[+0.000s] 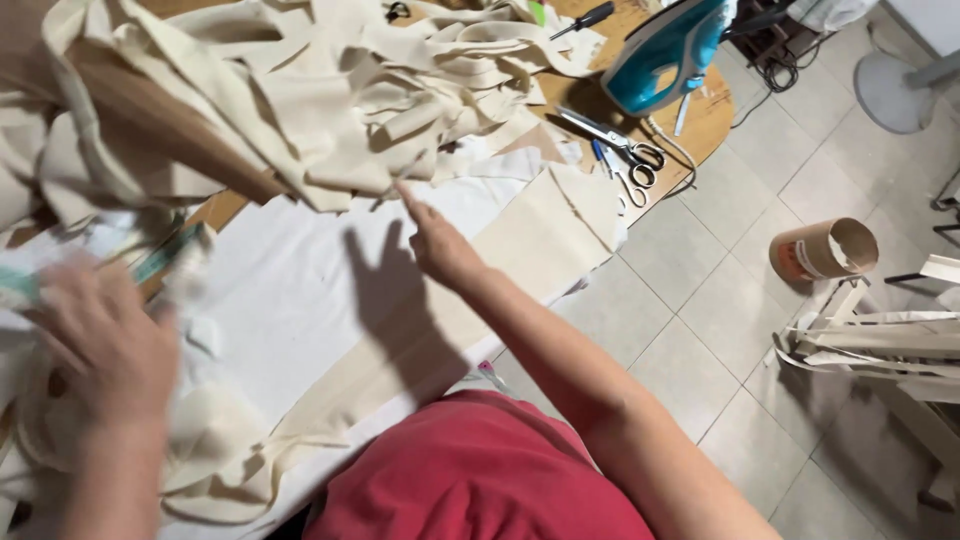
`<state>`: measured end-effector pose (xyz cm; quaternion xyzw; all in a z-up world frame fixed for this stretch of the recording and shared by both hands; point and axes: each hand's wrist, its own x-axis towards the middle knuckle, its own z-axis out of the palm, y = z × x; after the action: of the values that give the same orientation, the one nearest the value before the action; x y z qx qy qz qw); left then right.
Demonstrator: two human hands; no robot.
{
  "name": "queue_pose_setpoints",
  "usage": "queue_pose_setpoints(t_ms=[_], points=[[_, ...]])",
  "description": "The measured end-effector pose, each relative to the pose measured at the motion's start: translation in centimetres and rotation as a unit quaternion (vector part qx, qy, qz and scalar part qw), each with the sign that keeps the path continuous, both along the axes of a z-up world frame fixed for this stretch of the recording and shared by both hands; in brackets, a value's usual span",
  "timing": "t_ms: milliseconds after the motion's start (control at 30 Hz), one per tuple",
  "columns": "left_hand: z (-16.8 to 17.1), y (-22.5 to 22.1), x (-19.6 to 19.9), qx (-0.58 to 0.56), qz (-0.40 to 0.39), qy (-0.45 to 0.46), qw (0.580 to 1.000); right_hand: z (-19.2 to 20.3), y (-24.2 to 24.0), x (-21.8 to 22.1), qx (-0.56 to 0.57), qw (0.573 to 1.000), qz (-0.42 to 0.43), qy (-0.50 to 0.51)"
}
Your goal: Measuring fabric with a tape measure, marking it with a pen, and ironing the fabric on a work table.
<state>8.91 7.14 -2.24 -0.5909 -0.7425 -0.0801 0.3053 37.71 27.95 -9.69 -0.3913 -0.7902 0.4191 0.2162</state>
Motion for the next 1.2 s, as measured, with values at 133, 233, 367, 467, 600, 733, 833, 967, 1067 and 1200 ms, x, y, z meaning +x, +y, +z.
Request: queue_pose_setpoints(t_ms=[133,233,367,467,600,733,833,967,1067,1200], points=[[-5.9,-4.9,6.6,-0.146,0.003,-0.092,0.985,-1.0,1.5,7.0,0.049,0.987,-0.089,-0.125],[-7.7,-8.2,8.0,-0.168,0.044,-0.082,0.981,-2.0,6.2,14.3,0.005,0.948,-0.270,-0.171],[-9.8,-11.2,6.2,-0.251,0.108,-0.062,0.960,2.0,8.3,18.8,-0.067,0.845,-0.410,-0.337],[-8.4,-10.5,6.1,-0.370,0.089,-0.180,0.907,1.2,9.0,20.6,-0.090,0.851,-0.409,-0.316],[-7.5,-10.3,7.6,-0.298,0.009,-0.172,0.939,3.3,8.7,19.8,-0.119,0.851,-0.415,-0.298],[-4.6,-8.8,9.2,-0.487,0.229,-0.278,0.796,2.8,8.4,20.1,-0.085,0.845,-0.448,-0.278],[-5.9,-9.8,8.0,-0.518,0.255,-0.327,0.748,3.5,7.9,19.4,-0.087,0.843,-0.443,-0.292],[-5.3,-9.5,6.2,-0.513,0.286,-0.437,0.681,2.2,8.3,20.4,-0.138,0.835,-0.456,-0.274],[-5.8,-10.3,4.7,-0.512,0.277,-0.429,0.691,0.5,8.8,21.7,-0.138,0.834,-0.480,-0.235],[-4.8,-11.7,1.8,-0.554,0.271,-0.381,0.689,1.5,7.3,20.2,-0.102,0.851,-0.467,-0.217]])
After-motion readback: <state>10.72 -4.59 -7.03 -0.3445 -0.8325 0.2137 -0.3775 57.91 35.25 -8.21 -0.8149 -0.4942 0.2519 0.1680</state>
